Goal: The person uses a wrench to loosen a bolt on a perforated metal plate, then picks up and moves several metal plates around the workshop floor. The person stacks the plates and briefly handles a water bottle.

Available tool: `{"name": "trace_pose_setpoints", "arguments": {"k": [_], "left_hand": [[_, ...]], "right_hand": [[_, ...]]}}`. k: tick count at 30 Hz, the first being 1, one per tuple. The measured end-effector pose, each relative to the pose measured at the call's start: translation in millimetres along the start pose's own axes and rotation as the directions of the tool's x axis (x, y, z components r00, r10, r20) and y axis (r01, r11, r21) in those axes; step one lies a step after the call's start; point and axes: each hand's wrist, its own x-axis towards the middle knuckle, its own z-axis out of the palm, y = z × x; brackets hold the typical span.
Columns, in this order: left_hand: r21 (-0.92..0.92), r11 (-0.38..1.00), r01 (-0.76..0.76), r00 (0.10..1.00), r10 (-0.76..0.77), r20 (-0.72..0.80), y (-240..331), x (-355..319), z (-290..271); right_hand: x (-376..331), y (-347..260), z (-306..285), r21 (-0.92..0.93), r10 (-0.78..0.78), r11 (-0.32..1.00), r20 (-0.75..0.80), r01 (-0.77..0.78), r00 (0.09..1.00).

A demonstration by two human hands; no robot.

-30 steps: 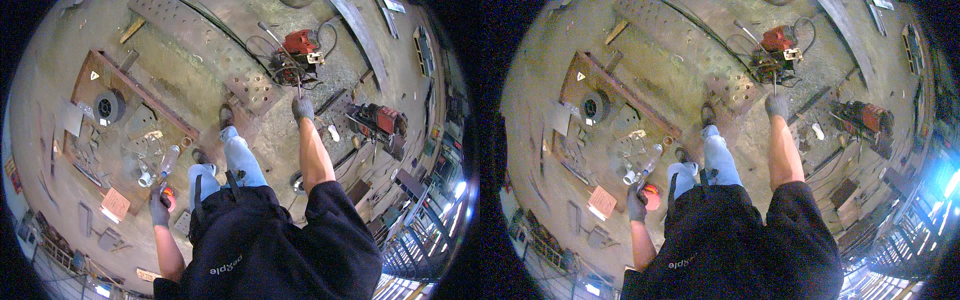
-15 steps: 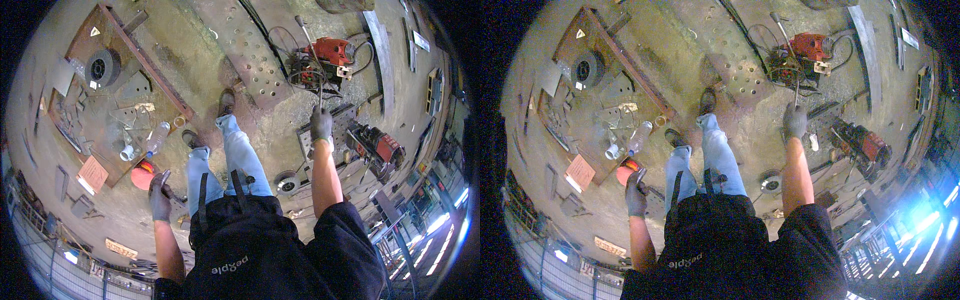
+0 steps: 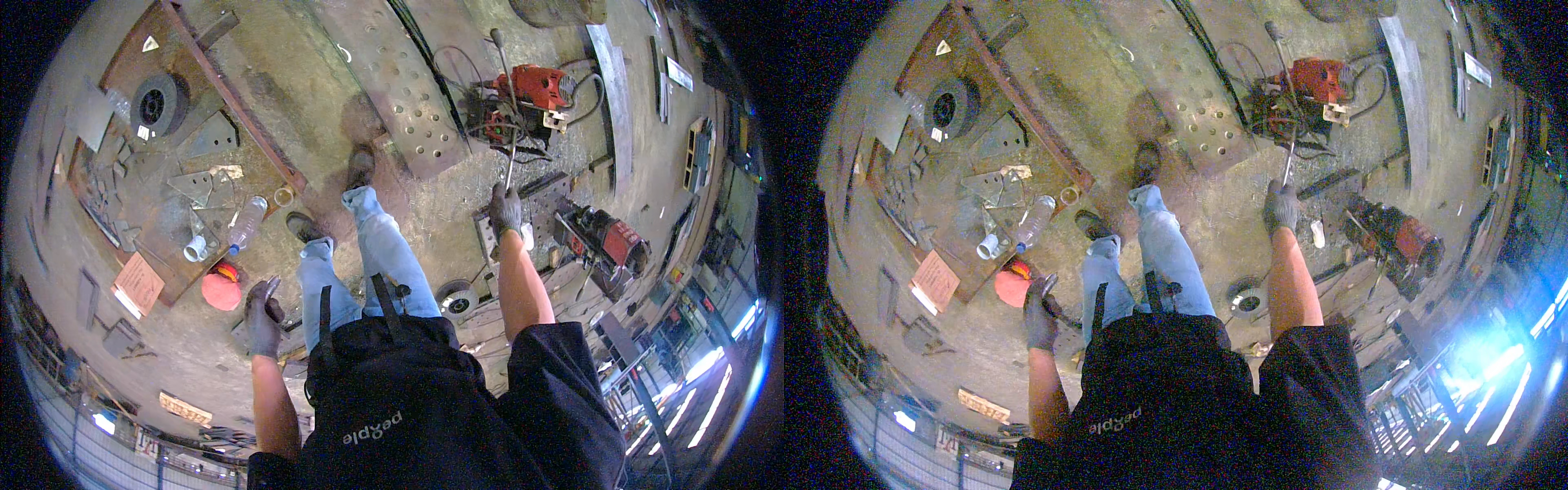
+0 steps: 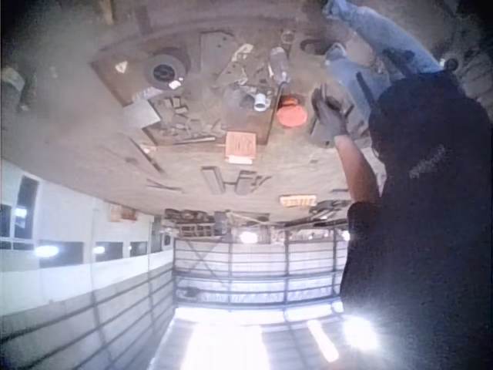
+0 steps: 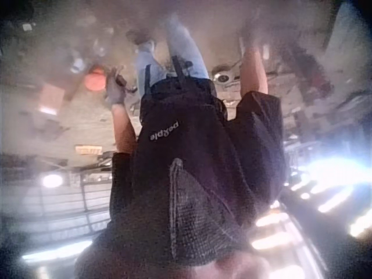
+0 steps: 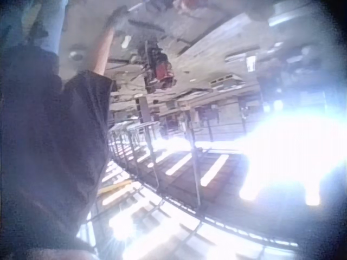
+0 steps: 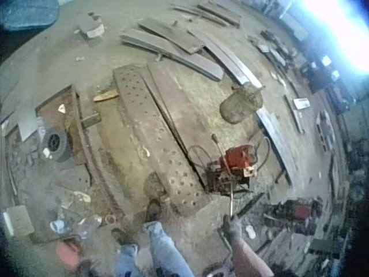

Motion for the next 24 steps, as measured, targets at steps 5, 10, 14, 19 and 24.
{"name": "trace_pose_setpoints", "arguments": {"k": [5,10,14,19,24], "left_hand": [[-0.013,0.999,-0.035,0.999,0.035,0.004,6.9,3.6,2.3],[-0.088,0.996,0.0,1.0,-0.001,-0.01,-2.4,13.8,17.1],[-0.148,0.989,0.001,1.0,0.001,0.015,-9.6,10.5,14.5],[-0.128,0.991,-0.031,0.999,0.028,-0.024,-9.0,2.8,10.0],[-0.222,0.975,0.015,0.996,-0.033,-0.078,-27.1,9.5,1.7]], "right_hand": [[4.9,-34.7,-50.5,0.12,-0.216,0.972,0.116,0.203,0.969],[-2.9,-14.4,-9.2,0.12,-0.034,0.992,-0.069,0.042,0.997],[12.2,5.0,-22.3,-0.178,-0.395,0.878,0.257,0.445,0.882],[-1.5,-33.4,-38.0,0.227,-0.126,0.967,0.047,0.112,0.991],[-7.8,-16.9,-7.0,0.13,0.092,0.983,0.286,-0.133,0.954]]}}
